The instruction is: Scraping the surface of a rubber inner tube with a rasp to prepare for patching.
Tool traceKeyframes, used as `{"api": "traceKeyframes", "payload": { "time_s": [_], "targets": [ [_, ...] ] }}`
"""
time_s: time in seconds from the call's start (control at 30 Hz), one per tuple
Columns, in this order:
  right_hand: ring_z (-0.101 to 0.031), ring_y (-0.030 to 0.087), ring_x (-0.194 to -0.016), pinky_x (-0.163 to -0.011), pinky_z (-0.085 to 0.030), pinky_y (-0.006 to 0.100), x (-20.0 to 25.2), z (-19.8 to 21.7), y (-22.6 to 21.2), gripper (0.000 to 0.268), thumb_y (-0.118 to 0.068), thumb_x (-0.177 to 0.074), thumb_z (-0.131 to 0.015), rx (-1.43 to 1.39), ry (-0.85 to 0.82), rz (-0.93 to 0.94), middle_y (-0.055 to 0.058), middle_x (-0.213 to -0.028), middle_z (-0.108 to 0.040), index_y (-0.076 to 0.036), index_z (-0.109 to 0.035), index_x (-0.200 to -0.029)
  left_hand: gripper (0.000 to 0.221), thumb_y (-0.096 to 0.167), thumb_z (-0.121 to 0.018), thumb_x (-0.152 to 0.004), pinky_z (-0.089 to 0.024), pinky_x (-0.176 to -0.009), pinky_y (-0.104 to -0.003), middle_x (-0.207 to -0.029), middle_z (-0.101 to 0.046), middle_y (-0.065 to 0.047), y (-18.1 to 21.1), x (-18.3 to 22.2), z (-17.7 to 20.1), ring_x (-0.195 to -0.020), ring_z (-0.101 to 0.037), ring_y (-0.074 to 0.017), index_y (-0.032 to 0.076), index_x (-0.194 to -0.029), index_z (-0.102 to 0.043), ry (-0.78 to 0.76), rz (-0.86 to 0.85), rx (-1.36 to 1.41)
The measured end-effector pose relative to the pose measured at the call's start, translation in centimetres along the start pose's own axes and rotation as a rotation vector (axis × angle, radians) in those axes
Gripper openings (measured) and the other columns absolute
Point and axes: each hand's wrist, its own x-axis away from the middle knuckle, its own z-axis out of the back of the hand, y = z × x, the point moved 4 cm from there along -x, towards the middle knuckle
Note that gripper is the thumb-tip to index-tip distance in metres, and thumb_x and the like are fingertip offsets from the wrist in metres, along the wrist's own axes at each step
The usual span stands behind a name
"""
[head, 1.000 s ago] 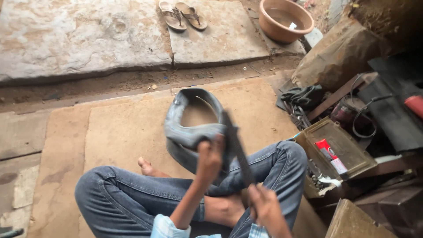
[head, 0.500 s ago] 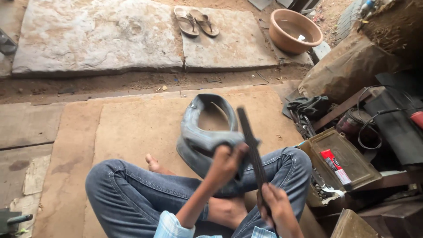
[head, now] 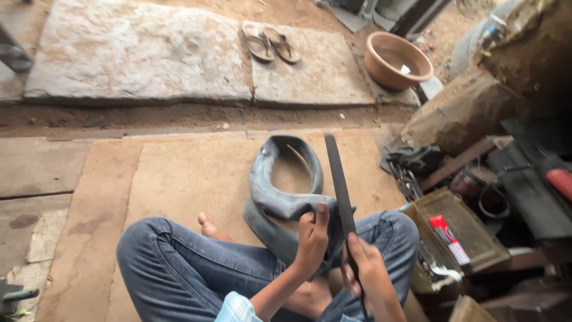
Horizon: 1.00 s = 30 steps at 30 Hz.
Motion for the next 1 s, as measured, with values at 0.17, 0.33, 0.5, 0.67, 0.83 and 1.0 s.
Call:
{"api": "traceKeyframes", "payload": {
  "time_s": [0.17,0.33,0.5,0.67,0.83,1.0],
  "targets": [
    [-0.042,0.013,-0.031,-0.031,-0.03,0.029,-0.8,5.8,8.7,0.043,-0.039,-0.099,-0.054,0.203,-0.071,0.058,0.005,-0.046,-0.048,-0.003,-0.057,-0.075,0.062,0.059,-0.048,-0.103,-0.02,-0.047,-0.03,-0.065,-0.028,0.008,-3.2,-2.2,5.9,-0.058,-0.024,-0.0048,0.011,-0.066,-0.033,0.331,0.028,-0.046],
    [-0.049,0.01,-0.041,-0.04,-0.037,0.027,-0.4,6.6,12.7,0.035,-0.035,-0.095,-0.062,0.168,-0.15,0.115,0.001,-0.053,-0.05,-0.003,-0.061,-0.08,0.07,0.066,-0.047,-0.103,-0.019,-0.05,-0.029,-0.062,-0.028,0.008,-0.8,-2.7,9.0,-0.058,-0.025,-0.0041,0.009,-0.066,-0.029,0.462,-0.226,-0.204],
    [-0.049,0.01,-0.04,-0.04,-0.037,0.026,1.0,5.6,11.0,0.045,-0.041,-0.098,-0.062,0.16,-0.218,0.211,0.001,-0.05,-0.049,-0.001,-0.059,-0.076,0.064,0.062,-0.064,-0.099,-0.048,-0.054,-0.03,-0.063,-0.068,-0.002,4.0,-2.6,7.7,-0.056,-0.066,-0.0122,0.009,-0.065,-0.076,0.22,-0.646,-0.651],
    [-0.049,0.011,-0.038,-0.038,-0.037,0.027,1.0,6.4,10.7,0.046,-0.044,-0.095,-0.061,0.097,-0.176,0.184,0.003,-0.049,-0.051,-0.001,-0.061,-0.079,0.069,0.072,-0.068,-0.081,-0.05,-0.055,-0.034,-0.06,-0.063,-0.004,1.4,-3.6,10.3,-0.051,-0.062,-0.0192,0.006,-0.062,-0.066,0.186,-0.989,-1.172],
    [-0.046,0.011,-0.035,-0.034,-0.034,0.026,1.0,6.6,11.7,0.047,-0.045,-0.097,-0.061,-0.007,-0.211,0.139,0.003,-0.047,-0.05,-0.001,-0.056,-0.08,0.082,0.086,-0.058,-0.074,-0.045,-0.045,-0.036,-0.046,-0.053,-0.005,-1.8,-4.2,13.6,-0.038,-0.053,-0.0217,0.01,-0.043,-0.053,0.244,-0.912,-1.294],
    [-0.047,0.007,-0.042,-0.038,-0.035,0.025,0.8,4.3,11.8,0.039,-0.042,-0.089,-0.068,0.28,0.012,0.201,-0.002,-0.053,-0.048,-0.003,-0.069,-0.092,0.101,0.1,-0.024,-0.073,-0.038,-0.04,-0.04,-0.043,-0.042,-0.011,-3.4,-4.4,13.3,-0.035,-0.045,-0.0266,0.005,-0.048,-0.046,0.403,-0.791,-1.192]
  ]
}}
